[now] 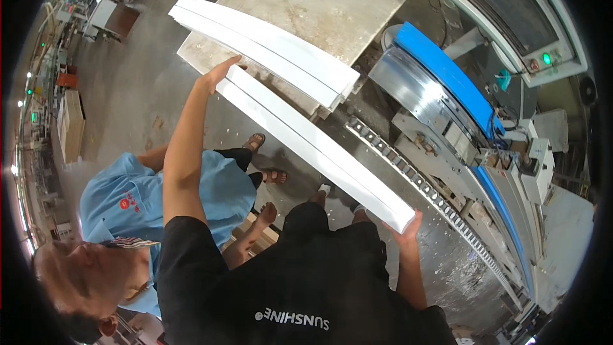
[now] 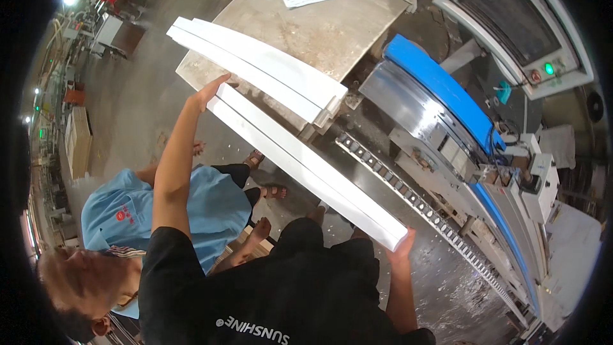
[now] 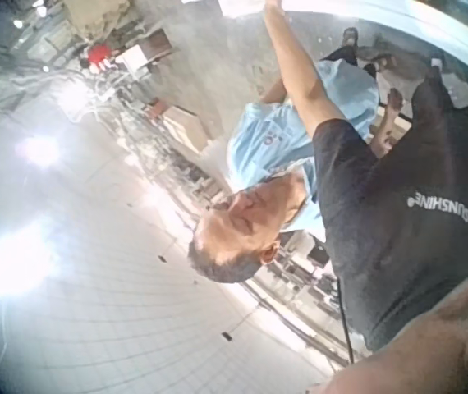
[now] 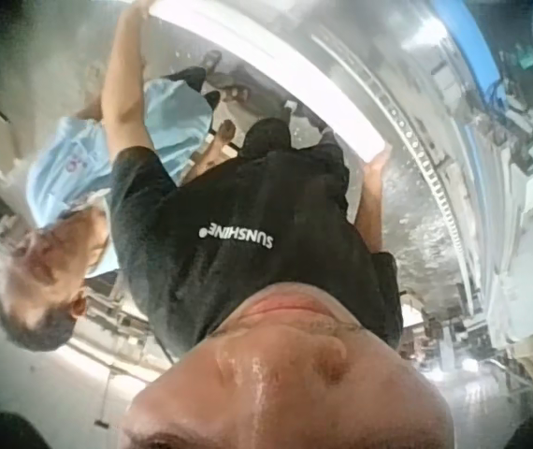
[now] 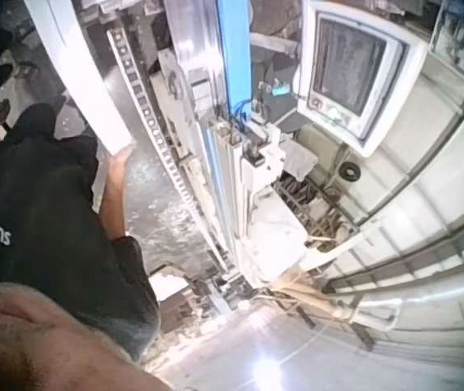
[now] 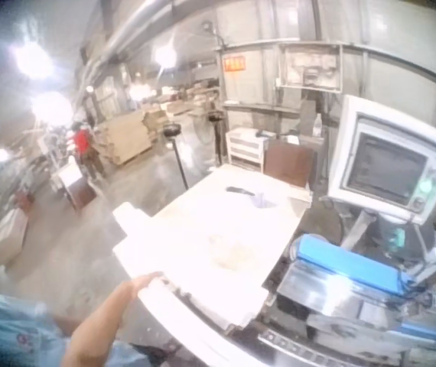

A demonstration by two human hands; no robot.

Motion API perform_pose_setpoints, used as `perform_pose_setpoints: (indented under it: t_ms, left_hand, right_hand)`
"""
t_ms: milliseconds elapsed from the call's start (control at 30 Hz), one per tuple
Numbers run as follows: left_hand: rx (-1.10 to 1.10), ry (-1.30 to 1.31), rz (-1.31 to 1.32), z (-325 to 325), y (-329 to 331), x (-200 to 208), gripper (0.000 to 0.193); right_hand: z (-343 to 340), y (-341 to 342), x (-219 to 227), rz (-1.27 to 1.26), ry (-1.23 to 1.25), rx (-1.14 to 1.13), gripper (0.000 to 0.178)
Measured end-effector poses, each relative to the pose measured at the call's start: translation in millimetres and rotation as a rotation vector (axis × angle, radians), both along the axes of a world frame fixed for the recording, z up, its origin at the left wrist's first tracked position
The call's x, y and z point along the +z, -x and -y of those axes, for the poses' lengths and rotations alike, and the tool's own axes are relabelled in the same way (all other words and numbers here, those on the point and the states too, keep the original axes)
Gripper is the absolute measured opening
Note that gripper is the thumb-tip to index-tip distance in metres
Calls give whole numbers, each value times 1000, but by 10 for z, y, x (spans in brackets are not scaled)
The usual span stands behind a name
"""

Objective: Measuring and marking wooden planks before moving them to an edge banding machine.

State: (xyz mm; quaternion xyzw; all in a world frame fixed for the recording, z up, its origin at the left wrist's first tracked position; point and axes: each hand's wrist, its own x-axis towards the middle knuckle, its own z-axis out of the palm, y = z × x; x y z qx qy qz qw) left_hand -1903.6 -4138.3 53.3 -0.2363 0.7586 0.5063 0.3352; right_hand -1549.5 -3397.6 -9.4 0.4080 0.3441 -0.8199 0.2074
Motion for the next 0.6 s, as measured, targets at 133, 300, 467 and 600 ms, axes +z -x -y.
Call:
perform_pose_setpoints:
  t_ms: [133,300,467,600]
  left_hand:
    - [111,40,-13,663,180,-221,91]
    - [465,-277,23,932,320,-194,74]
    - [769,-354,-224,1380,140,-121,78]
    - [1571,-401,-549,1476,-76,-176,84]
  right_hand:
    - [323,212,76,-14,-20,-27,68]
    - [802,594,370,-86,-35,-45,65]
    - [1169,894,211,-107,-45,-6,63]
    - [1684,1193,296,-35,-159,-35,58]
